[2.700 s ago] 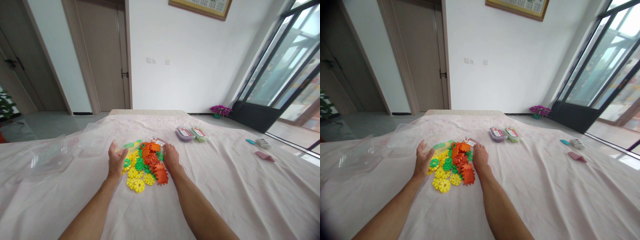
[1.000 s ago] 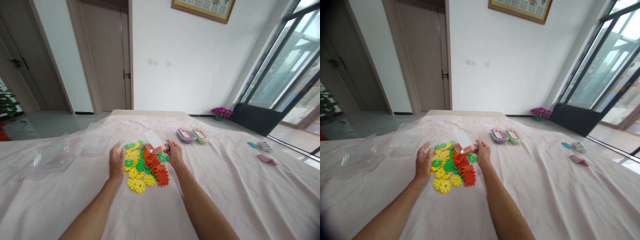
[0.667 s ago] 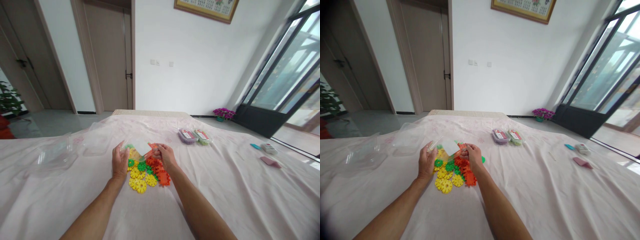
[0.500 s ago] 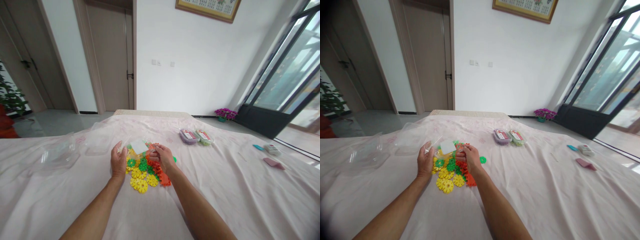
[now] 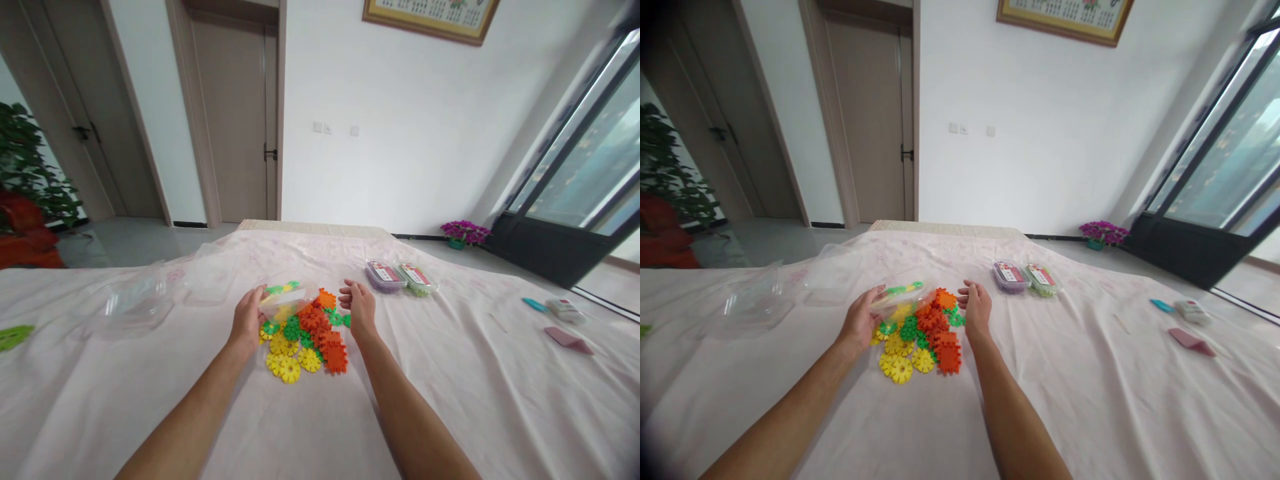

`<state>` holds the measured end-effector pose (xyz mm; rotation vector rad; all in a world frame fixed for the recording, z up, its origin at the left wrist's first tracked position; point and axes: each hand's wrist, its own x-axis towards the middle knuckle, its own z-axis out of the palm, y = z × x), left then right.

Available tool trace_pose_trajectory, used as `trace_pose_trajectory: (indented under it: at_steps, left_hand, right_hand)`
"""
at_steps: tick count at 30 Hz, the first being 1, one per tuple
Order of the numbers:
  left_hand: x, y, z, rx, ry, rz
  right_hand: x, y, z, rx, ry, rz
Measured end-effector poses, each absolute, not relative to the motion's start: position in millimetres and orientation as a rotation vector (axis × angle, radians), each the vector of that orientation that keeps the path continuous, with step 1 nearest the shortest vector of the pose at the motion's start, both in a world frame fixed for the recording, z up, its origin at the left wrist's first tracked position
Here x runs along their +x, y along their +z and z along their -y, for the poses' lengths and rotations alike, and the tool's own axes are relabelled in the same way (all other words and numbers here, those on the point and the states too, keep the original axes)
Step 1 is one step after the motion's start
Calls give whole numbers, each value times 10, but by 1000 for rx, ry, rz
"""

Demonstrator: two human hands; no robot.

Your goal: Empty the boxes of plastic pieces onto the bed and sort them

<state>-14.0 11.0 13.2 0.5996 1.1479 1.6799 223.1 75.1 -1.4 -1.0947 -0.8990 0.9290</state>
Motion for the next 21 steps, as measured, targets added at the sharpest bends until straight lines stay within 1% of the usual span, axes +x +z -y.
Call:
trace_pose_trajectory:
  at_steps: [4,7,10,14,18,21]
  left_hand:
    - [-271,318,-11,632,1551,-1149]
    - [-409,450,121,707,1425,-1184]
    - [-569,565,339,734,1376,-1258]
    - [-873,581,718,706,1442,-1363]
    - [-1327,382,1095,744,1587,-1378]
    - [-1686,217,1365,641,1748,-1516]
  right_hand:
    - [2494,-302,-879,-1248,695,942]
    - [2595,-472,-928,-1333,711,954]
    - [2605,-531,-947,-1366,725,1037]
    - [2585,-522,-951,-1387,713,1110]
    - [2590,-526,-955,-1400,715,1123]
    - [2599,-538,-961,-1410,712,1143]
